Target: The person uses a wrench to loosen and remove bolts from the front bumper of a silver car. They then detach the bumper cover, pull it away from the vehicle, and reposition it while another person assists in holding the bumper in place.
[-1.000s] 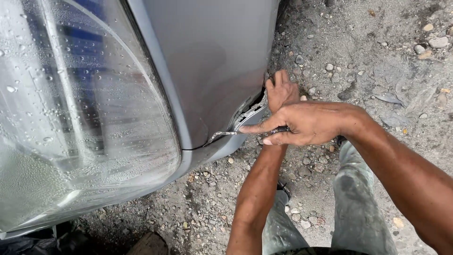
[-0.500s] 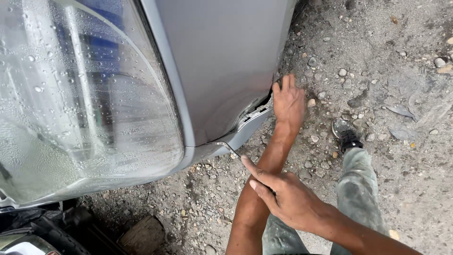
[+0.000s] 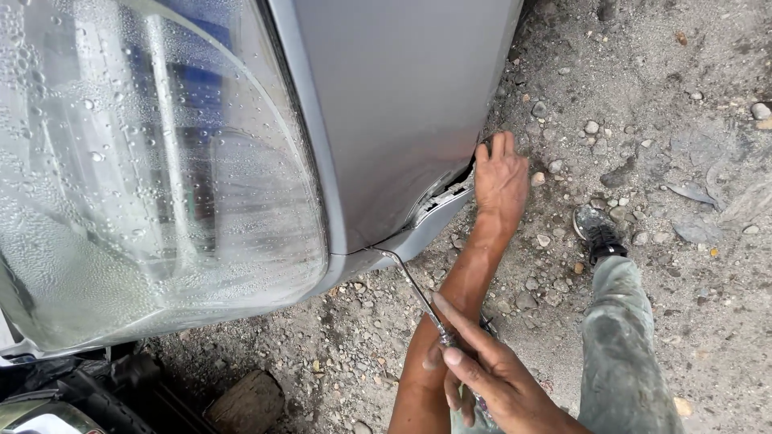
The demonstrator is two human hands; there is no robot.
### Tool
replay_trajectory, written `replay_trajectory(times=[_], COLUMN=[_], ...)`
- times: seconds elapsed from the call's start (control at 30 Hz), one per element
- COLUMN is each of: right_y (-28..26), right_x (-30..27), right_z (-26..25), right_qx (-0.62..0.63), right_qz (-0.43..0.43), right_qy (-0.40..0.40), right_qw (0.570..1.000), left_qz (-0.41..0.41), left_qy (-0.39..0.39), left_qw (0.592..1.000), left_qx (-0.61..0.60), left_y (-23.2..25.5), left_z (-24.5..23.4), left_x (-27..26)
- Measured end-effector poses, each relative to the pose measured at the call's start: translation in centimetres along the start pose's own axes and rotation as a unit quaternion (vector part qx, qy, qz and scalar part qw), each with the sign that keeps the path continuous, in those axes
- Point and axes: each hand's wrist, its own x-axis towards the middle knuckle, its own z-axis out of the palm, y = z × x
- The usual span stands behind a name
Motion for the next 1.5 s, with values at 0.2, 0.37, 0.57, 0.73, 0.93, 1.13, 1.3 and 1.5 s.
replay_trajectory(times=[0.2, 0.37, 0.57, 0.73, 0.93, 1.13, 1.3, 1.5], right_y=[2.7, 3.7, -1.1, -5.3, -10.1, -5.3, -5.0, -2.1], right_x=[0.0, -3.9, -2.9, 2.3, 11.2, 22.4, 22.6, 22.7], right_z=[-0.7, -1.4, -6.1, -14.7, -18.2, -21.6, -18.7, -18.4], right_qx=[-0.114, -0.145, -0.22, -0.244, -0.191, -0.233, -0.278, -0.225], right_qz=[-0.003, 0.011, -0.039, -0.137, -0.113, -0.174, -0.317, -0.373], right_qy=[0.066, 0.183, 0.125, 0.128, 0.184, 0.236, 0.251, 0.327], right_qw=[0.991, 0.972, 0.967, 0.951, 0.958, 0.927, 0.871, 0.838], left_qz=[-0.002, -0.023, -0.046, -0.041, -0.187, -0.33, -0.314, -0.258], left_qy=[0.033, -0.014, -0.074, -0.032, 0.103, 0.403, 0.506, 0.533], left_qw=[0.999, 0.998, 0.976, 0.968, 0.878, 0.829, 0.802, 0.805], left_qx=[-0.032, -0.059, -0.2, -0.245, -0.428, -0.202, -0.045, -0.043], left_y=[-0.3, 0.0, -0.8, -0.9, -0.6, -6.7, -11.0, -12.5], left_z=[0.4, -3.0, -4.4, -4.5, -4.7, -8.3, -4.7, -2.0], left_x=[0.1, -1.0, -1.3, -3.4, -13.3, -20.1, -20.8, -22.4])
